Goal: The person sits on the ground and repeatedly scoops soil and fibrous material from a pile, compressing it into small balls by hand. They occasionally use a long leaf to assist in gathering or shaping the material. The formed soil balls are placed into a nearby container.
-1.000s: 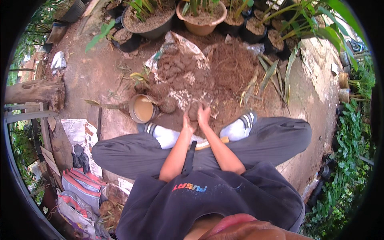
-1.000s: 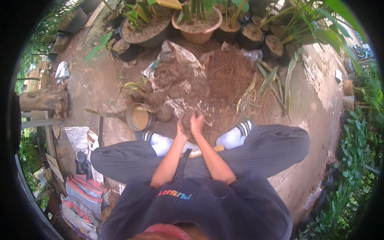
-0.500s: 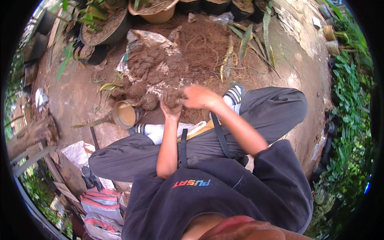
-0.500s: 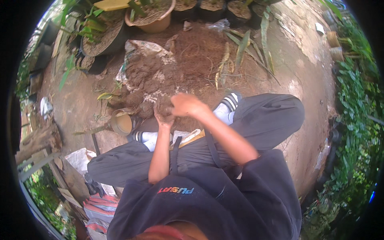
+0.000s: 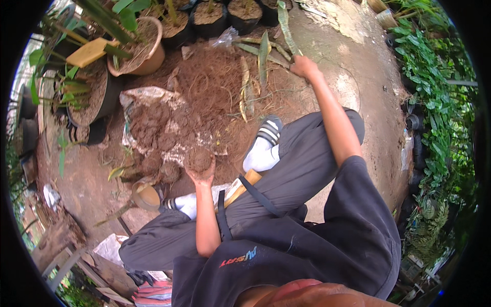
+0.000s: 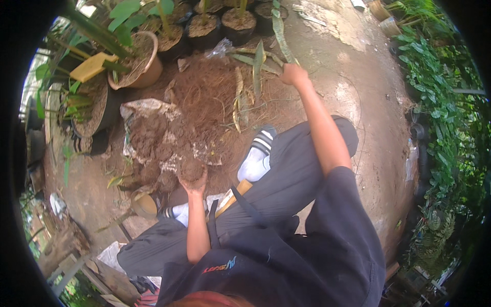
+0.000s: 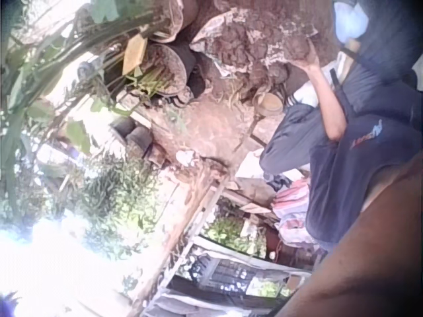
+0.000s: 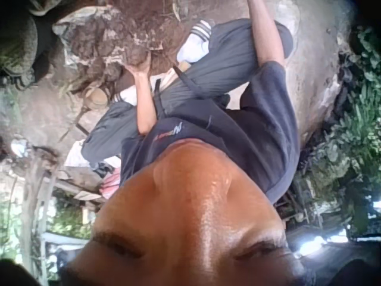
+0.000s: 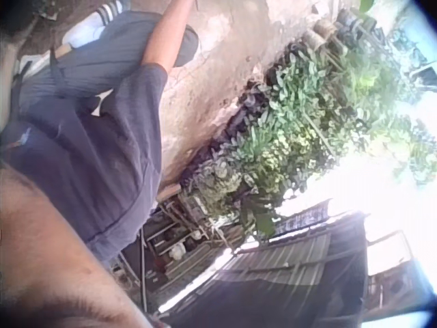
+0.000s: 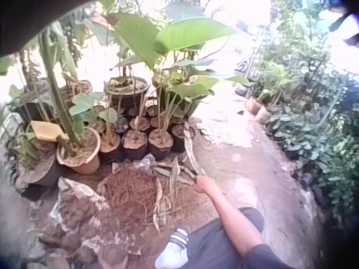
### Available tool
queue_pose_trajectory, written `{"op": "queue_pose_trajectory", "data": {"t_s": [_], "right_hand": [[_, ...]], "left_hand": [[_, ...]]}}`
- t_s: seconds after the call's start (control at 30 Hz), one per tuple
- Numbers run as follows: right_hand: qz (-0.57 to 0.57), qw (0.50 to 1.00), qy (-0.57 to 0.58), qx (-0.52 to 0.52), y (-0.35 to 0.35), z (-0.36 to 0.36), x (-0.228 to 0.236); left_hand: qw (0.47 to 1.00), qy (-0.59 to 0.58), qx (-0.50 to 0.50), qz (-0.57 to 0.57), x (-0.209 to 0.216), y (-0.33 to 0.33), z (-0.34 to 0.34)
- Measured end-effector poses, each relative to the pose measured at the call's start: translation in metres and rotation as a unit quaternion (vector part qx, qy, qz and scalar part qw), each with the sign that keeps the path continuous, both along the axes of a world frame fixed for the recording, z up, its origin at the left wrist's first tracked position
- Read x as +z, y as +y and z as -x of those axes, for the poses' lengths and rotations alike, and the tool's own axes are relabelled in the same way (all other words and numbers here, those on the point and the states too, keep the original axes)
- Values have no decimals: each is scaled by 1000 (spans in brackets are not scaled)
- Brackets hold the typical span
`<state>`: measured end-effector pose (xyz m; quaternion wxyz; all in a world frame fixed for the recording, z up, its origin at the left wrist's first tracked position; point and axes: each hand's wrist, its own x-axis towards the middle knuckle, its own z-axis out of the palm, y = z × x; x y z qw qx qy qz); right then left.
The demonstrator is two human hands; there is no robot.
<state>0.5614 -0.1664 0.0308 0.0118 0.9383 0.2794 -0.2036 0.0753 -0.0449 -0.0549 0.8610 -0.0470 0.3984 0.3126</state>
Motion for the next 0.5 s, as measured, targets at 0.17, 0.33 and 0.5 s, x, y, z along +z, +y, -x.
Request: {"op": "queue_pose_trajectory", "data": {"t_s": [0.17,0.33,0.5], "right_hand": [[-26,995,56,-77,-64,-23,-88],[-15,987,42,-152,-92,-26,-119],[-147,981,-69,-110,-86,-37,-166]], "left_hand": [[998,-27,-59,13,13,-4,-31],[983,-54,-177,4,1,-5,-51],[979,-47,-199,20,-5,-8,-92]]}}
